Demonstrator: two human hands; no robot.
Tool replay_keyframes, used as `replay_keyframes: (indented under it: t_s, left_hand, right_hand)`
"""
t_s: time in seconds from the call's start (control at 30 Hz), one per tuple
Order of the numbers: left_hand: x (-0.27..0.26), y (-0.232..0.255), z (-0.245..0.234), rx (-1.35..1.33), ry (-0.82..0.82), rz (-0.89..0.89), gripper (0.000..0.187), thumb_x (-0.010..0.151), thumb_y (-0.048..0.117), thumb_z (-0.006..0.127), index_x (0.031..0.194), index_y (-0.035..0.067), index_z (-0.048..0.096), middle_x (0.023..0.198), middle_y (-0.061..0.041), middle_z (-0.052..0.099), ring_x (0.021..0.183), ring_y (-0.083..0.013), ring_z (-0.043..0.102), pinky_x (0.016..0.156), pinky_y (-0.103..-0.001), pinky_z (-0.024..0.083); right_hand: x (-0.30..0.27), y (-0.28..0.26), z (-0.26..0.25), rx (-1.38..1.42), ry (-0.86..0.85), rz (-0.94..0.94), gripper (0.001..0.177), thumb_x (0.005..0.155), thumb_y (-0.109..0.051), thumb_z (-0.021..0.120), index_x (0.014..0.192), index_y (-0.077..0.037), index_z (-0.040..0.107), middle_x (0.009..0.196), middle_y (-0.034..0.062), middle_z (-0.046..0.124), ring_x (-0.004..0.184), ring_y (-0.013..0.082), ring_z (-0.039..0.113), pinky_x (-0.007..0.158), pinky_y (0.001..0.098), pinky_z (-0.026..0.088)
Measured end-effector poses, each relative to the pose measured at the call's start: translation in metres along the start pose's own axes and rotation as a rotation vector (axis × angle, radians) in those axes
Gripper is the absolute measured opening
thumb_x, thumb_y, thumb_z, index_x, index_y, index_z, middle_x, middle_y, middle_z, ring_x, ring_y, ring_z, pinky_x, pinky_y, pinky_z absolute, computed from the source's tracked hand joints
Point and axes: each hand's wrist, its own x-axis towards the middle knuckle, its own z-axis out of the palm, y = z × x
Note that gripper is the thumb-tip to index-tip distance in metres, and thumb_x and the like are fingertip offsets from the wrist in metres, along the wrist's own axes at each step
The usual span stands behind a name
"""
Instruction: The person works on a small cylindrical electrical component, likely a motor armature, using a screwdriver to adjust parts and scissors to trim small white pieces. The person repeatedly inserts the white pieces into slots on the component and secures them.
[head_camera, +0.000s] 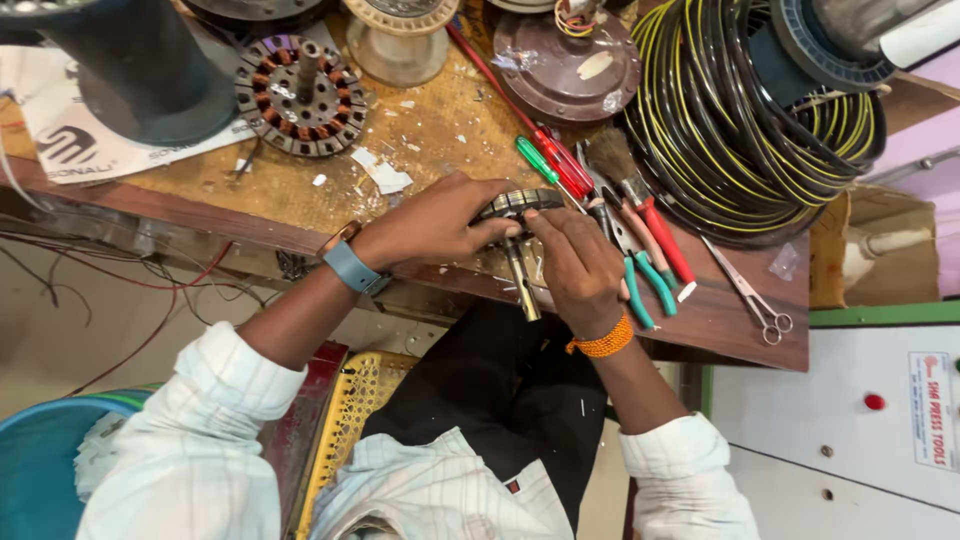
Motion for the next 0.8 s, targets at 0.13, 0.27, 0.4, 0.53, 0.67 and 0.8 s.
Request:
replay_keyframes:
  t_s: [0.13, 0.27, 0.4, 0.53, 0.67, 0.8]
  left_hand:
    - [-0.001, -0.006, 0.0, -0.011, -0.071, -0.084, 0.042, 0.095, 0.035, 0.069, 0.123, 0.004, 0.063, 0.089, -0.025, 0.07, 0.086, -0.0452, 0.066, 0.077, -0.053, 0.05]
    - [-0.001, -0.006, 0.0, -0.021, -0.038, -0.061, 0.045, 0.093, 0.035, 0.069, 0.125, 0.004, 0.062, 0.089, -0.025, 0.071, 0.087, -0.0458, 0.066, 0.075, -0.054, 0.049]
    - [0.003, -0.004, -0.008, -0.013, -0.066, -0.042, 0.043, 0.095, 0.035, 0.067, 0.125, 0.006, 0.063, 0.094, -0.023, 0.072, 0.091, -0.0446, 0.067, 0.08, -0.052, 0.05]
    - [-0.008, -0.007, -0.016, -0.017, -0.148, 0.012, 0.053, 0.096, 0.037, 0.066, 0.138, 0.006, 0.056, 0.118, -0.024, 0.069, 0.107, -0.0423, 0.065, 0.089, -0.051, 0.05]
    - [-0.02, -0.015, -0.014, -0.015, -0.259, 0.033, 0.06, 0.097, 0.039, 0.063, 0.148, 0.01, 0.05, 0.138, -0.018, 0.064, 0.122, -0.0392, 0.062, 0.099, -0.049, 0.048]
    - [-0.03, -0.005, -0.009, 0.016, -0.109, 0.051, 0.059, 0.094, 0.04, 0.07, 0.144, 0.011, 0.059, 0.133, -0.015, 0.069, 0.118, -0.0358, 0.068, 0.102, -0.047, 0.051]
  right_hand:
    - [-0.001, -0.004, 0.009, -0.052, 0.082, -0.006, 0.026, 0.087, 0.017, 0.07, 0.111, 0.006, 0.072, 0.102, 0.0153, 0.07, 0.094, 0.0295, 0.072, 0.081, 0.038, 0.06]
    - [-0.002, -0.003, 0.01, -0.094, 0.053, -0.012, 0.027, 0.086, 0.016, 0.07, 0.111, 0.006, 0.072, 0.103, 0.0156, 0.07, 0.096, 0.0304, 0.072, 0.084, 0.039, 0.061]
    - [-0.001, 0.0, 0.006, -0.08, 0.015, 0.016, 0.029, 0.086, 0.014, 0.07, 0.113, 0.004, 0.073, 0.105, 0.0154, 0.071, 0.096, 0.0302, 0.072, 0.084, 0.0388, 0.06]
    - [-0.008, -0.011, 0.007, -0.045, 0.055, 0.109, 0.03, 0.086, 0.003, 0.079, 0.116, -0.004, 0.074, 0.105, 0.013, 0.07, 0.101, 0.0285, 0.067, 0.09, 0.0424, 0.053]
    - [-0.02, -0.02, 0.005, 0.136, 0.095, 0.397, 0.051, 0.082, -0.012, 0.084, 0.128, -0.004, 0.063, 0.12, 0.0225, 0.06, 0.116, 0.0374, 0.057, 0.101, 0.045, 0.047]
    - [-0.025, -0.023, 0.004, 0.335, -0.042, 0.481, 0.05, 0.091, -0.01, 0.078, 0.138, -0.005, 0.062, 0.132, 0.0201, 0.066, 0.124, 0.0375, 0.061, 0.107, 0.0441, 0.048]
